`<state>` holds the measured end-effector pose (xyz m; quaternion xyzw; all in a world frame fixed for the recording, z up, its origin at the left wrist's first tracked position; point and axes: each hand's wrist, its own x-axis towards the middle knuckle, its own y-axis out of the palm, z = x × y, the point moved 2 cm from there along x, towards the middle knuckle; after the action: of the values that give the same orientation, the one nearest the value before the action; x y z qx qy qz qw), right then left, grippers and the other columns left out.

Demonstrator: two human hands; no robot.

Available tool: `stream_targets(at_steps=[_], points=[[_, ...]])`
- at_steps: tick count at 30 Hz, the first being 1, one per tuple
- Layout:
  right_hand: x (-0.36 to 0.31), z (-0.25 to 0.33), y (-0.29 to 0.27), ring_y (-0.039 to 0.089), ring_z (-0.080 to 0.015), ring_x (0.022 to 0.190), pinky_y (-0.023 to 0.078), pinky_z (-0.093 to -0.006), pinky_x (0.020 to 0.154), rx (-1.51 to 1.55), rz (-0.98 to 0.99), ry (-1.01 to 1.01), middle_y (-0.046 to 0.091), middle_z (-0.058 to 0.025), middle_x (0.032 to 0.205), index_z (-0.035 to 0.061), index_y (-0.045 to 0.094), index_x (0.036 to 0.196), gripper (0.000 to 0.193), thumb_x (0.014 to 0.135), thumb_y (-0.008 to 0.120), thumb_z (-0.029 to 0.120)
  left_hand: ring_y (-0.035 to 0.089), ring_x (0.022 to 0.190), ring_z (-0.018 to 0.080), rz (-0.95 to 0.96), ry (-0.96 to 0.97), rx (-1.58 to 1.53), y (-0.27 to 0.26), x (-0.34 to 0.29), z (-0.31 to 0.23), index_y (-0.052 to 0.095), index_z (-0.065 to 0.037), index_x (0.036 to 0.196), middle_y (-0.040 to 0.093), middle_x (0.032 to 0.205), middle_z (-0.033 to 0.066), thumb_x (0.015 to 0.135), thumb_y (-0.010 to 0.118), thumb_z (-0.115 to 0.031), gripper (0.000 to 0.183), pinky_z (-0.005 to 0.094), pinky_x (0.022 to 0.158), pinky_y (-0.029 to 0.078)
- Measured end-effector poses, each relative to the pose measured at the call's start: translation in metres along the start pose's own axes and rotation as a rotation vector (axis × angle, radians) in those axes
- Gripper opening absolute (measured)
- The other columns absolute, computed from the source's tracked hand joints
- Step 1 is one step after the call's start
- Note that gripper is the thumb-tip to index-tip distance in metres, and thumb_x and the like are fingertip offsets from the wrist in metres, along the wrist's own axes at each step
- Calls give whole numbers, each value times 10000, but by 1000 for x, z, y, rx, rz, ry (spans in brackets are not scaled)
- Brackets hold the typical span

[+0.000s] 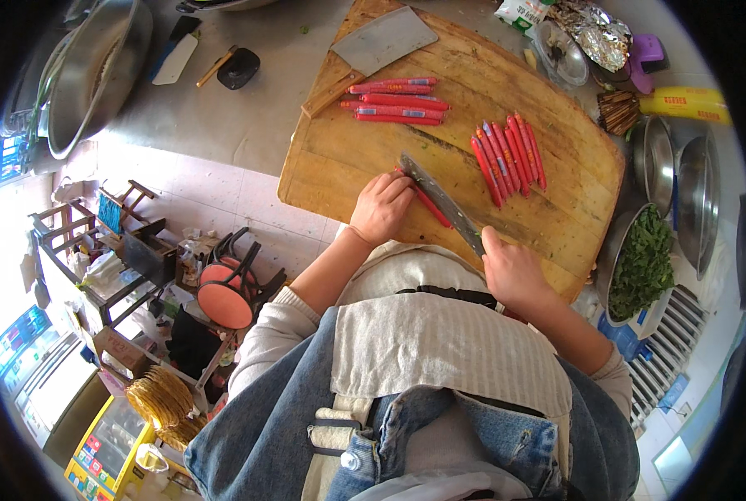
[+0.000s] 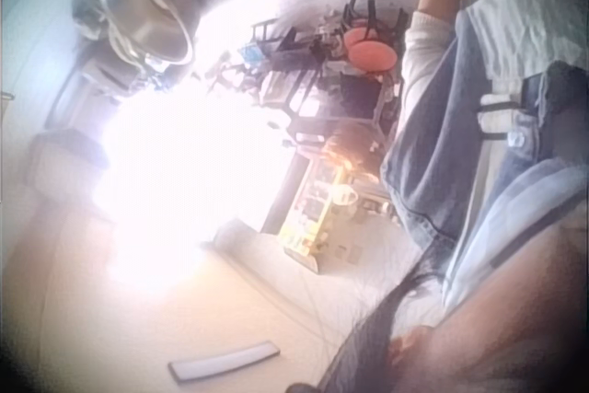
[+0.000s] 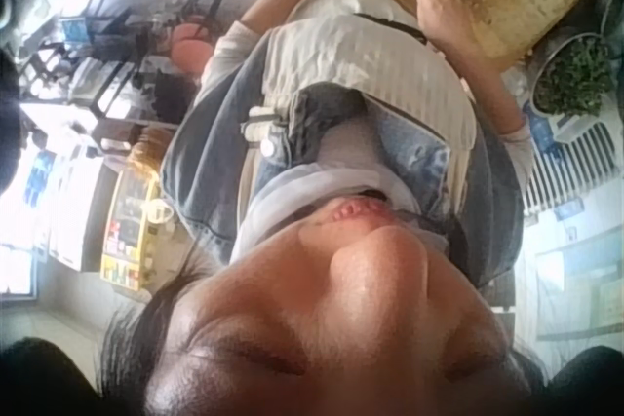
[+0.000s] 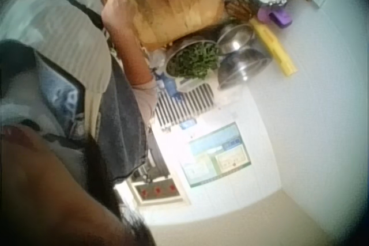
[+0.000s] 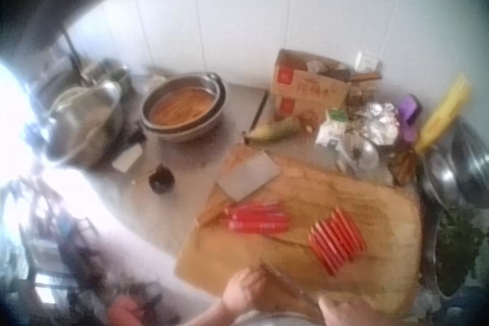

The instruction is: The person unpacks red sausages from a cardboard box and places them on a wooden cutting board. They then use a cleaver to slice the sausages into smaller pieces, arranging them in rows on the board.

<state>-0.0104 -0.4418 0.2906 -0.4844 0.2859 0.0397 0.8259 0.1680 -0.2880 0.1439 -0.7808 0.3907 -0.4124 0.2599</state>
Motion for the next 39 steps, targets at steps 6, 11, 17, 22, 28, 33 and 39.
stream_targets(at_steps=[6, 11, 17, 22, 28, 33, 39], points=[[11, 15, -18, 648, -472, 737, 451, -598, 624, -38, 91, 3, 645, -242, 745, 9, 421, 1066, 226, 856, 501, -12, 625, 1087, 275, -26, 0, -17, 0, 2, 1, 660, -39, 929, 659, 1090, 88, 758, 640, -96, 182, 400, 917, 545], [18, 22, -23, 656, -471, 784, 468, -593, 653, -53, 146, 31, 655, -251, 782, 2, 417, 1067, 270, 826, 528, -48, 631, 1085, 280, -36, -11, -21, 2, 1, 2, 660, -37, 931, 664, 1084, 90, 741, 652, -81, 195, 405, 908, 555], [27, 26, -19, 663, -478, 822, 504, -580, 700, -76, 172, 53, 671, -251, 837, 5, 419, 1066, 301, 808, 558, -64, 634, 1094, 279, -45, 11, -12, 1, 0, 2, 662, -41, 941, 666, 1090, 86, 746, 657, -82, 200, 408, 914, 554], [12, 18, -30, 668, -474, 820, 512, -579, 710, -93, 206, 47, 672, -253, 831, -3, 415, 1054, 309, 797, 569, -78, 633, 1075, 278, -53, -17, 14, 3, 0, 3, 653, -40, 937, 664, 1075, 86, 788, 653, -74, 154, 406, 884, 556], [7, 20, -30, 667, -471, 791, 515, -568, 683, -201, 163, -6, 661, -250, 777, -2, 414, 1043, 323, 778, 571, -99, 575, 1039, 332, -83, -258, -39, -11, 7, 21, 633, -31, 922, 630, 1109, 112, 744, 791, -219, 304, 433, 908, 495], [5, 21, -29, 673, -459, 755, 528, -551, 657, -224, 149, -32, 663, -244, 774, -1, 414, 1037, 337, 763, 589, -90, 513, 1140, 283, 273, -198, -88, -12, 34, 52, 780, -256, 954, 659, 1123, -18, 659, 887, -348, 327, 462, 1000, 365], [2, 21, -29, 696, -431, 765, 543, -524, 636, -304, 182, -12, 680, -222, 788, 1, 419, 1059, 338, 776, 596, -52, 496, 1124, 239, 466, -193, -147, -7, 47, 67, 790, -276, 929, 692, 1041, -79, 654, 888, -390, 313, 435, 985, 317]])
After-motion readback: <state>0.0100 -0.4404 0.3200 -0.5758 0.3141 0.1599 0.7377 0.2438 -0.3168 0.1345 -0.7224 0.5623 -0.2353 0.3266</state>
